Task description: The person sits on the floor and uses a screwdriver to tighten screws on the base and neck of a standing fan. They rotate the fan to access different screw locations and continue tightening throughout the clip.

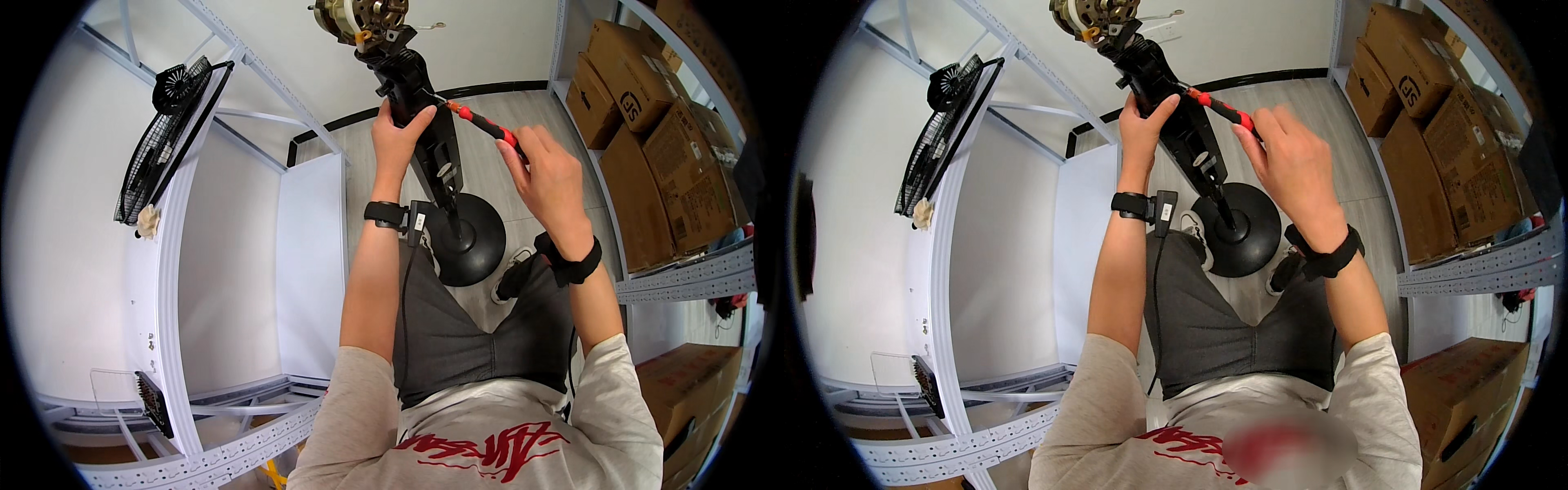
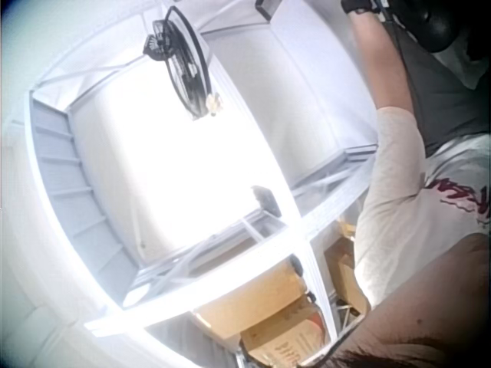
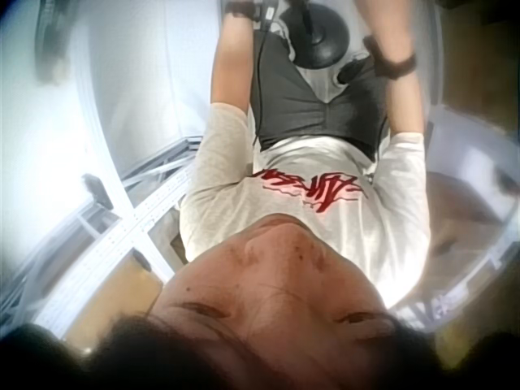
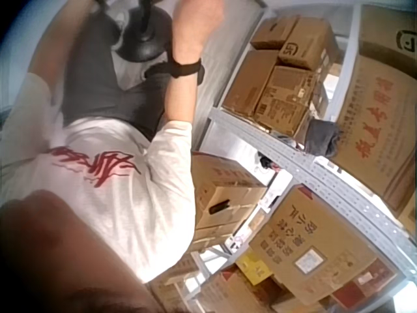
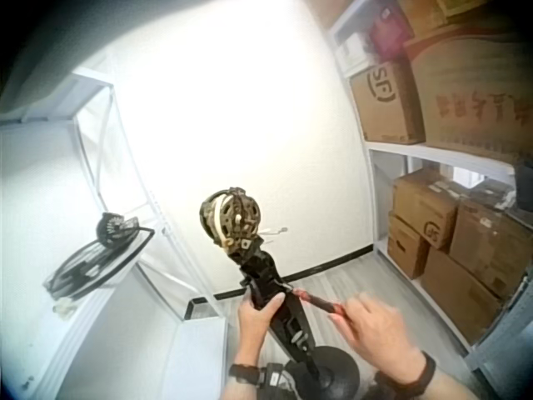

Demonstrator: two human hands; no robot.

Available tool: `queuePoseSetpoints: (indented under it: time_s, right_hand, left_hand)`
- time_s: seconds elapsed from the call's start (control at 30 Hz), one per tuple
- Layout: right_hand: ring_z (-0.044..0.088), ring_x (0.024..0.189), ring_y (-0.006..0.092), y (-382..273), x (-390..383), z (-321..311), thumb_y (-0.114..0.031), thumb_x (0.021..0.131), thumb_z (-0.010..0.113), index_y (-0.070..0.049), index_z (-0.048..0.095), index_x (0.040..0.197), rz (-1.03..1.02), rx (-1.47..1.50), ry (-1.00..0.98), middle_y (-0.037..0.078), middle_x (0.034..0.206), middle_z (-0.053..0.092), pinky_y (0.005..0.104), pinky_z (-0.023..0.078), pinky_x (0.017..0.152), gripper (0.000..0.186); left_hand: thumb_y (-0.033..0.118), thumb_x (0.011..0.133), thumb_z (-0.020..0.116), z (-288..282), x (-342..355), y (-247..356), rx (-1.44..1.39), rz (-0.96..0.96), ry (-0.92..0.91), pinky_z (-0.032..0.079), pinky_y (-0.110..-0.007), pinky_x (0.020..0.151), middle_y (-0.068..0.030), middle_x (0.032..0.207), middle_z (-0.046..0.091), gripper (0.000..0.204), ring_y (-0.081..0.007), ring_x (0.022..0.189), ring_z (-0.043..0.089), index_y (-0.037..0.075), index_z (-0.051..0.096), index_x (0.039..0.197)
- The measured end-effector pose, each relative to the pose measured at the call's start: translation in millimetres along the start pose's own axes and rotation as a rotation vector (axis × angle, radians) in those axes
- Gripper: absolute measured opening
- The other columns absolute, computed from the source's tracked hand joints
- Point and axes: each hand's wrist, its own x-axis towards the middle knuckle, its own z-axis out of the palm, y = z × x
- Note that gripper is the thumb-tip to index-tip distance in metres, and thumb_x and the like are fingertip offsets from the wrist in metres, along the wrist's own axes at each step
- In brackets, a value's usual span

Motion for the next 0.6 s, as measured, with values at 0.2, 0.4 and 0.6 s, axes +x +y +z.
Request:
queuePoseSetpoints:
  time_s: [0.2, 0.4, 0.6]
  right_hand:
    - [0.05, 0.054, 0.0294, 7.3, 5.1, 2.5, -0.03, 0.096, 0.066, -0.001, 0.06, 0.081, 0.399, 0.348, -0.218, 0.012, 0.066, 0.054, 0.0403, 0.038, 0.05, 0.033]
    - [0.056, 0.057, 0.0311, 2.8, 0.6, 5.0, -0.031, 0.094, 0.069, -0.003, 0.061, 0.086, 0.198, 0.165, -0.044, 0.012, 0.069, 0.058, 0.0401, 0.042, 0.051, 0.03]
    - [0.06, 0.06, 0.0317, 1.9, 1.7, 8.1, -0.033, 0.094, 0.068, -0.006, 0.058, 0.084, 0.019, -0.01, 0.039, 0.01, 0.07, 0.06, 0.0401, 0.044, 0.05, 0.03]
  left_hand:
    - [0.031, 0.076, 0.085, 0.5, 2.5, -6.0, 0.001, 0.029, 0.041, 0.049, -0.028, 0.082, -0.006, 0.097, 0.07, 0.049, -0.014, 0.087, 0.062, -0.001, 0.065, 0.108]
    - [0.03, 0.076, 0.084, 1.0, 2.1, -4.4, -0.006, 0.035, 0.037, 0.05, -0.029, 0.082, -0.0062, 0.097, 0.07, 0.049, -0.014, 0.087, 0.062, -0.001, 0.065, 0.109]
    - [0.024, 0.08, 0.084, -1.1, 0.8, -1.7, -0.015, -0.009, -0.014, 0.047, -0.028, 0.091, -0.0071, 0.107, 0.067, 0.049, -0.0154, 0.096, 0.061, -0.001, 0.062, 0.115]
